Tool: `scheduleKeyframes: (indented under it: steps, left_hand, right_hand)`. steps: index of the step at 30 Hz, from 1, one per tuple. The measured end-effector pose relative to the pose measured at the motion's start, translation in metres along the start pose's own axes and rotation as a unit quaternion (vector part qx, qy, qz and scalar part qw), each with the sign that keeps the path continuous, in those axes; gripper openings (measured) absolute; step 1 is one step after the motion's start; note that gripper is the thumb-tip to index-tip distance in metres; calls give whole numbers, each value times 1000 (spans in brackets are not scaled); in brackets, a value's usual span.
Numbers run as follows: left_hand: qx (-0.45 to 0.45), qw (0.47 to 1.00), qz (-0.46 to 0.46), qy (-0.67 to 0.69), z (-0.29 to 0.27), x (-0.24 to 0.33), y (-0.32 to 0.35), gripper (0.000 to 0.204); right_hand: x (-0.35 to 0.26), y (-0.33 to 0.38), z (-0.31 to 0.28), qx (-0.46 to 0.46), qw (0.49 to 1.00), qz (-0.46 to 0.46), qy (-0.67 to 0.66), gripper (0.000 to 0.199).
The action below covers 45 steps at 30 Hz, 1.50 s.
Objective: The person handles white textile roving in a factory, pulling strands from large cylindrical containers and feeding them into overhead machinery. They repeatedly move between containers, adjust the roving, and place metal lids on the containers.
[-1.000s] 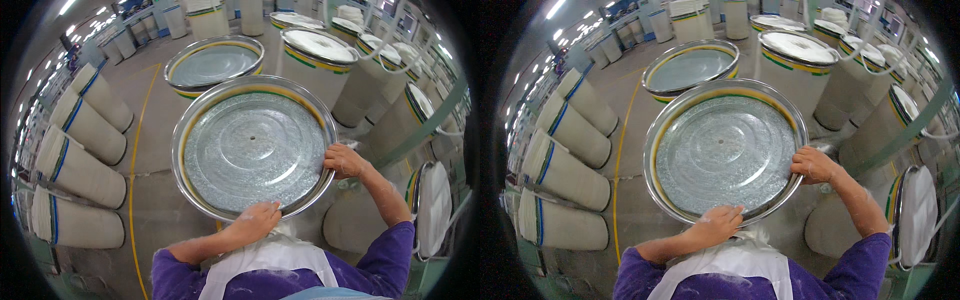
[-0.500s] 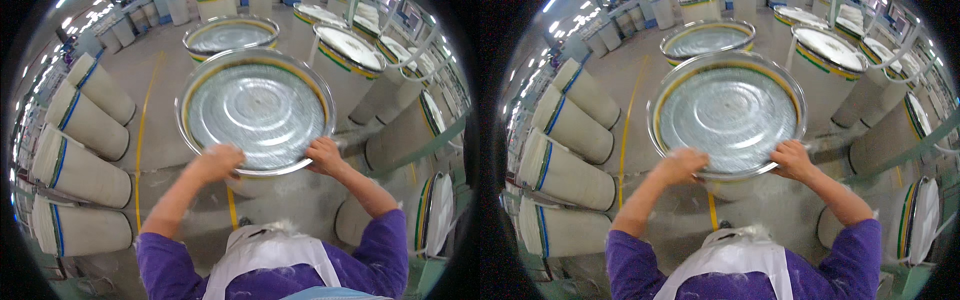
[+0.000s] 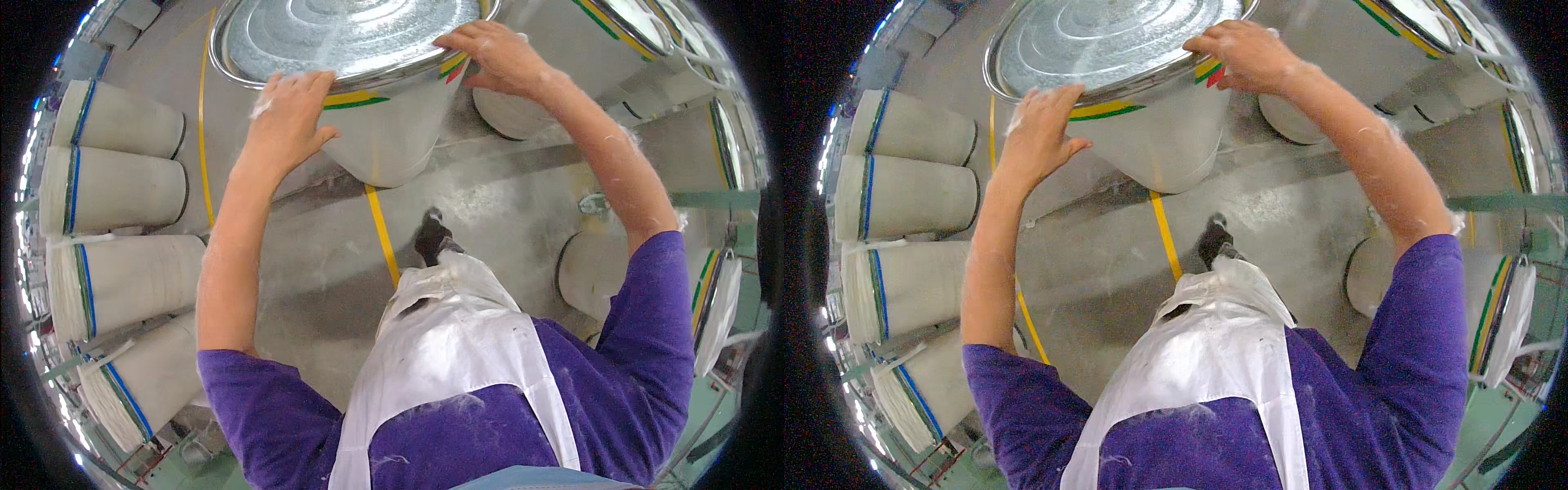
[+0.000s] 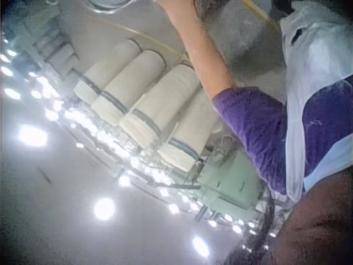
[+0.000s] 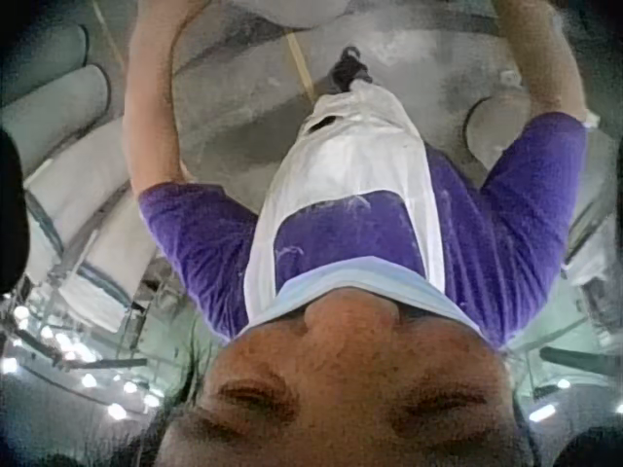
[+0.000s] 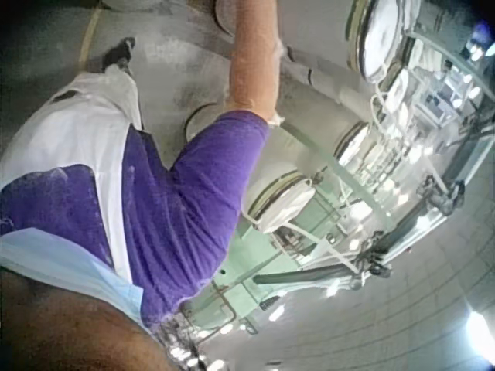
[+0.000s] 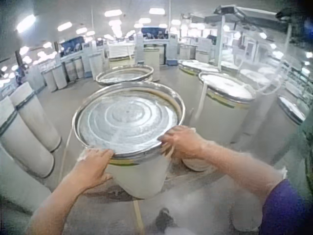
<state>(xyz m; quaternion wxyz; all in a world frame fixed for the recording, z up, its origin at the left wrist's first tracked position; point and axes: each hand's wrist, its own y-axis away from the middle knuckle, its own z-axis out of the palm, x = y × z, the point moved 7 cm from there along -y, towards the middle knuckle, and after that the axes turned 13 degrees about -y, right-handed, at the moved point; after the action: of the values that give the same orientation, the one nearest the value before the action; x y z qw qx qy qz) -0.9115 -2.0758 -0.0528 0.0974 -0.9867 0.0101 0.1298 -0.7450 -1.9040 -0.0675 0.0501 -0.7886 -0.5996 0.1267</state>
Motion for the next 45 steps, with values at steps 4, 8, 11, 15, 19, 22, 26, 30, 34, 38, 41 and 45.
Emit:
scheduleKeyframes:
  steps: [4,8,11,15,19,22,26,30,34,38,41,45]
  left_hand:
    - [-57,997,-6,51,40,-22,-69,64]
    - [-81,995,-52,27,79,-60,-135,48]
    - [-13,998,-50,35,88,-99,-167,41]
    - [17,998,-38,57,111,-158,-218,39]
    - [55,997,-23,46,134,-200,-280,34]
    - [71,996,-13,61,152,-230,-327,34]
    - [65,995,-6,70,179,-277,-383,33]
    - [102,992,28,72,200,-329,-442,32]
    - [65,992,64,90,236,-367,-500,33]
    - [47,992,50,107,270,-394,-541,36]
    - [57,990,50,122,289,-408,-555,33]
    - [84,984,66,144,307,-418,-560,33]
  right_hand:
    - [38,-61,29,16,995,-85,-58,43]
    - [61,-108,44,102,977,-148,-115,28]
    - [84,-150,49,112,975,-143,-130,27]
    - [118,-219,56,145,975,-131,-108,30]
    - [163,-271,64,169,973,-121,-98,30]
    - [202,-311,71,174,977,-82,-92,29]
    - [239,-368,84,201,974,-53,-85,27]
    - [276,-426,92,224,968,-37,-110,28]
    - [306,-470,103,231,968,17,-93,27]
    - [330,-501,117,236,966,54,-93,27]
    - [340,-513,132,248,963,73,-83,26]
    - [338,-520,152,263,959,92,-50,25]
